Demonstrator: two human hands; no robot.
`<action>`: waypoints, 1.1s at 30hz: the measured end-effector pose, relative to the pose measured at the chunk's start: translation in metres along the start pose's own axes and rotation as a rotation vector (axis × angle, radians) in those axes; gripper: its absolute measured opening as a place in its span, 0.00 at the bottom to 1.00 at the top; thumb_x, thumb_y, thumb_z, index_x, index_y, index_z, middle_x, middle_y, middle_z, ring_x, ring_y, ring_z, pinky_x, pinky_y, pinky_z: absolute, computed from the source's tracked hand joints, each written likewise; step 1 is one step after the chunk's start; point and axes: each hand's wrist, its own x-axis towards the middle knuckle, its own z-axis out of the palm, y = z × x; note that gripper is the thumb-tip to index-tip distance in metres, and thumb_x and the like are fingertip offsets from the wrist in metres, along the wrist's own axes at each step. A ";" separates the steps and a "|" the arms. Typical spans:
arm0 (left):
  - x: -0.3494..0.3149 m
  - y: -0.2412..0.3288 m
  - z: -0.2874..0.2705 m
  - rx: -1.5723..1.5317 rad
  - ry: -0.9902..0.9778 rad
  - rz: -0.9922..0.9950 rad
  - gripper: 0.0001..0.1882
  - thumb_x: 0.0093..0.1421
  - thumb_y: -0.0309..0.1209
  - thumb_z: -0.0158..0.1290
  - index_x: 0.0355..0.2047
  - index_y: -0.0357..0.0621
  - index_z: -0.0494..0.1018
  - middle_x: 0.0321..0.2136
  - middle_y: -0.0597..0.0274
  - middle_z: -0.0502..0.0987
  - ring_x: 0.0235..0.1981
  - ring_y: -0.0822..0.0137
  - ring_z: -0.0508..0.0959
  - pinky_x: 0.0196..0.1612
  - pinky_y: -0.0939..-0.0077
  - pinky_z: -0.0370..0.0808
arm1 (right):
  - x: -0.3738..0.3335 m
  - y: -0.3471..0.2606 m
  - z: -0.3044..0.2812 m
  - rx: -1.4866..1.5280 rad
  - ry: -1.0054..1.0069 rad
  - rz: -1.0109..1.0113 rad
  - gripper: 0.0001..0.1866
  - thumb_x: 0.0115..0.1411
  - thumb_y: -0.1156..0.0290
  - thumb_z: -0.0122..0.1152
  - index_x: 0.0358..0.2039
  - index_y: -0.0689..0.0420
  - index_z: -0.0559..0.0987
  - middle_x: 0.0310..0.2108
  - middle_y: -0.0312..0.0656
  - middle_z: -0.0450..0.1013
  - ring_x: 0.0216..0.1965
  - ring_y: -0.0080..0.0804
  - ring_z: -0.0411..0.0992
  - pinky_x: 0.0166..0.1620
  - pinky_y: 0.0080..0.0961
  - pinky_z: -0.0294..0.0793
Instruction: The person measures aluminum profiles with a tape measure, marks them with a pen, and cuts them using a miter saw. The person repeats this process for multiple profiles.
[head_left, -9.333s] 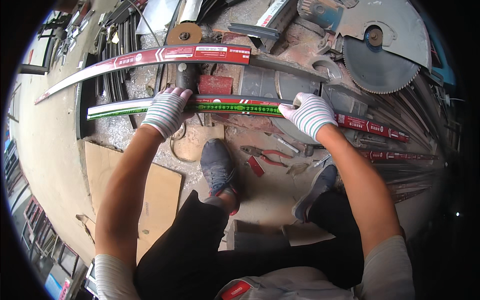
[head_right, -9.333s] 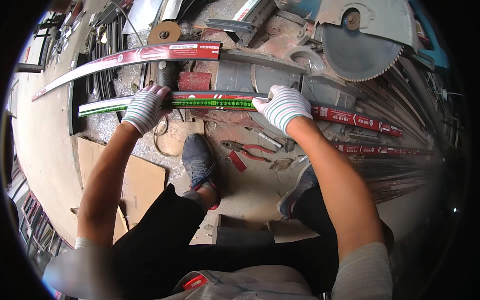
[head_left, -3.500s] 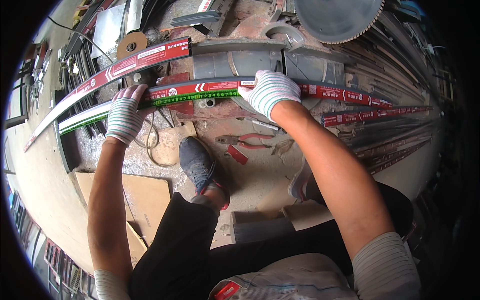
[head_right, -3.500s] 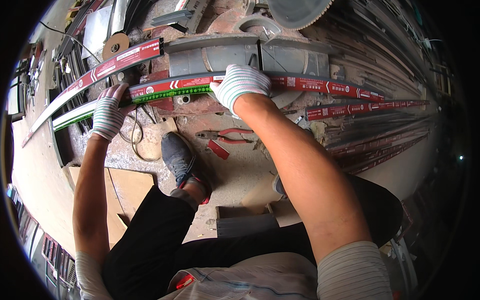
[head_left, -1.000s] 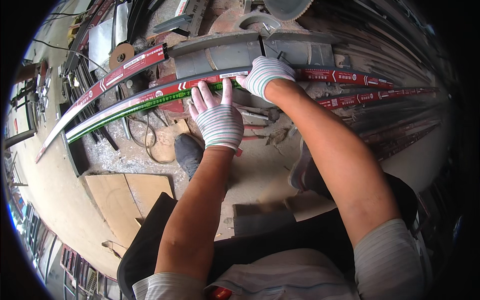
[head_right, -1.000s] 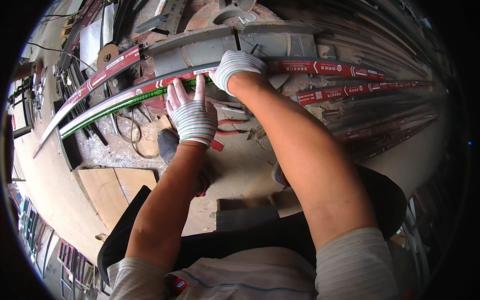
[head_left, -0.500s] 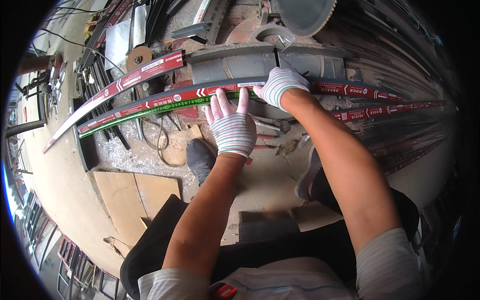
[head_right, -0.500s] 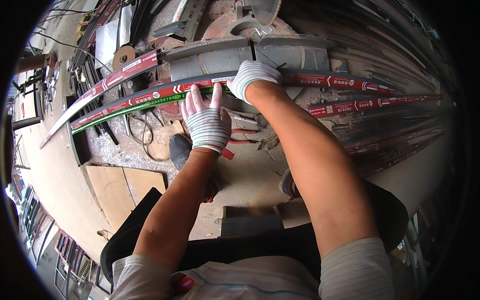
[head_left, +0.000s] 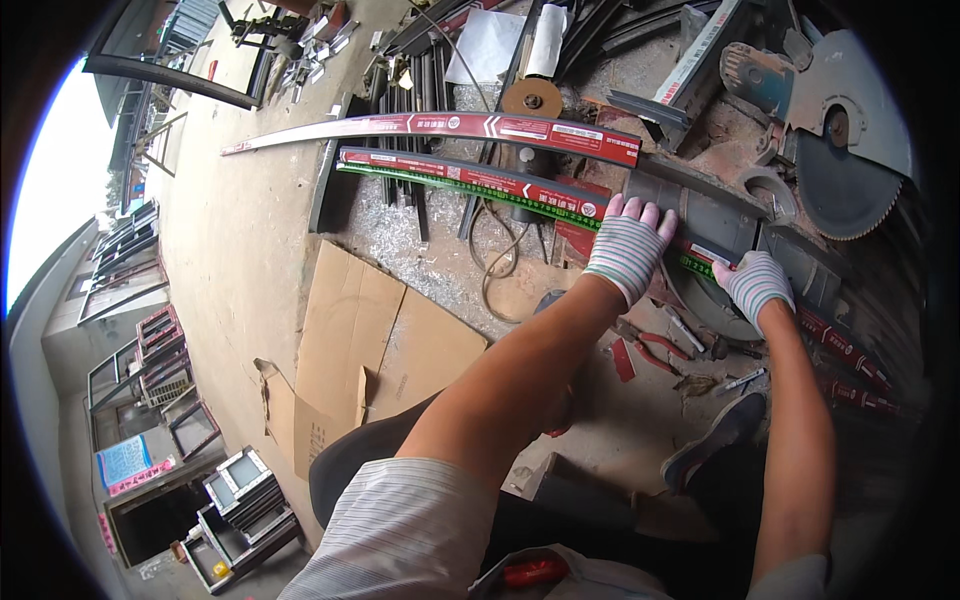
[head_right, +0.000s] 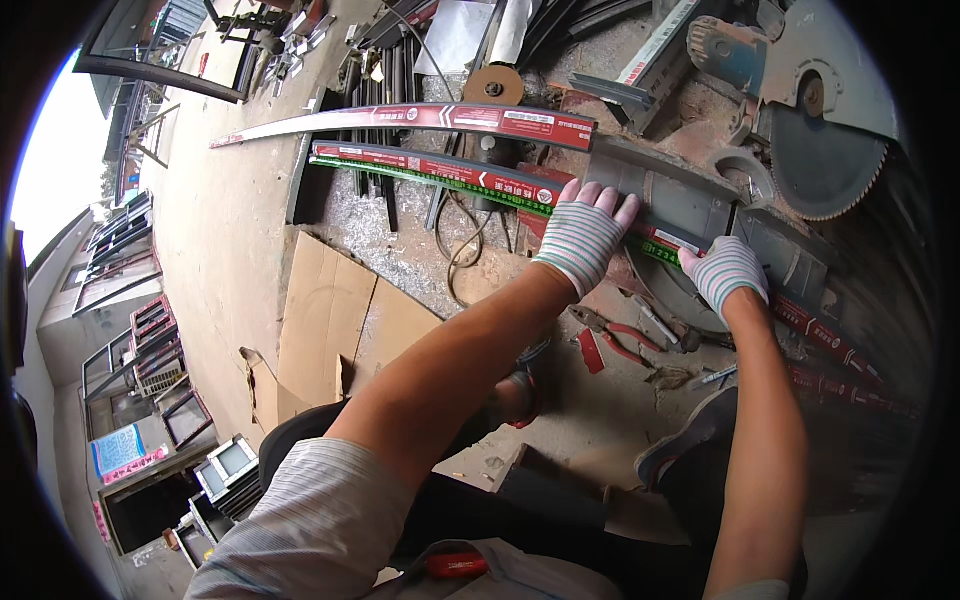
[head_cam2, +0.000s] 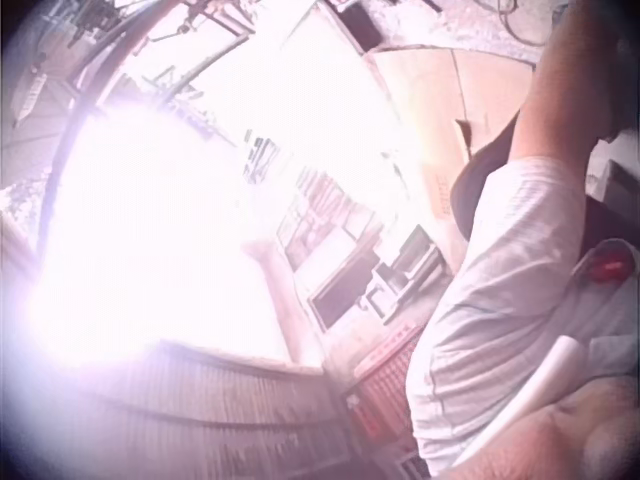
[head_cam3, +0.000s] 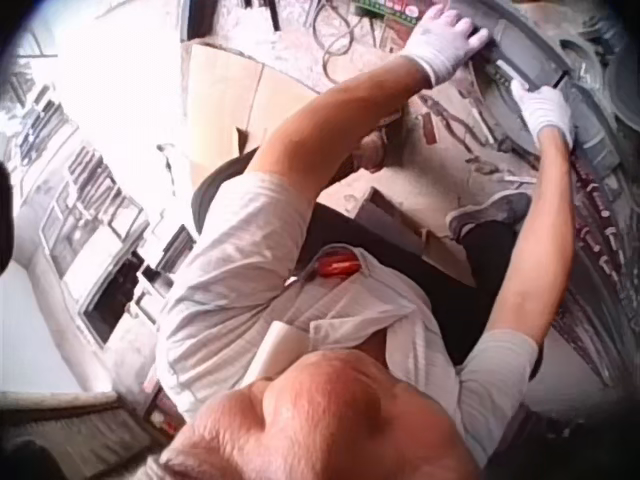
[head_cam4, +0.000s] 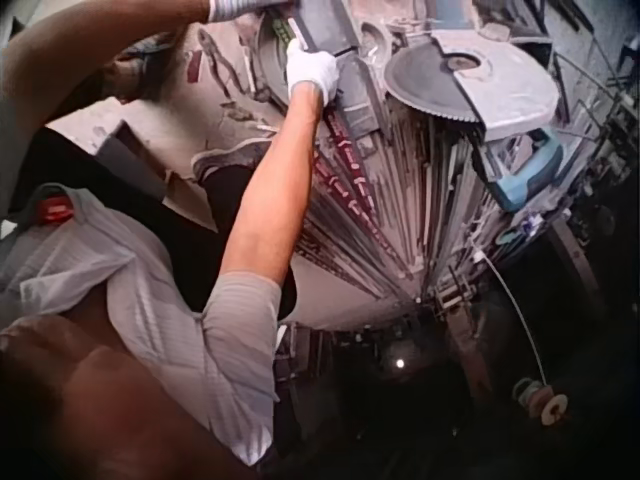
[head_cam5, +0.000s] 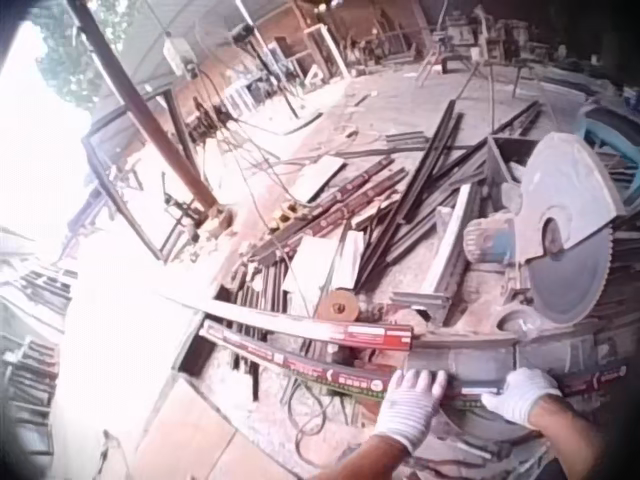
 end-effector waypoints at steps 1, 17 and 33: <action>0.001 -0.004 -0.002 0.010 -0.037 0.033 0.23 0.61 0.31 0.50 0.58 0.46 0.73 0.45 0.56 0.77 0.51 0.55 0.76 0.62 0.53 0.68 | 0.000 0.001 0.002 0.013 0.022 -0.008 0.32 0.58 0.41 0.67 0.43 0.61 0.85 0.46 0.59 0.81 0.49 0.56 0.80 0.52 0.43 0.80; 0.013 -0.003 -0.005 0.050 -0.191 0.090 0.21 0.65 0.32 0.49 0.55 0.37 0.74 0.40 0.54 0.79 0.43 0.55 0.79 0.52 0.59 0.74 | 0.005 0.015 0.016 0.166 0.069 -0.067 0.29 0.55 0.44 0.70 0.36 0.62 0.84 0.32 0.53 0.82 0.35 0.49 0.82 0.42 0.40 0.80; 0.020 -0.003 -0.008 0.082 -0.240 0.148 0.17 0.66 0.33 0.48 0.49 0.36 0.76 0.38 0.54 0.80 0.41 0.55 0.80 0.46 0.61 0.75 | -0.001 0.016 0.017 0.182 0.073 -0.073 0.27 0.57 0.47 0.71 0.37 0.63 0.83 0.31 0.52 0.82 0.35 0.45 0.82 0.43 0.38 0.80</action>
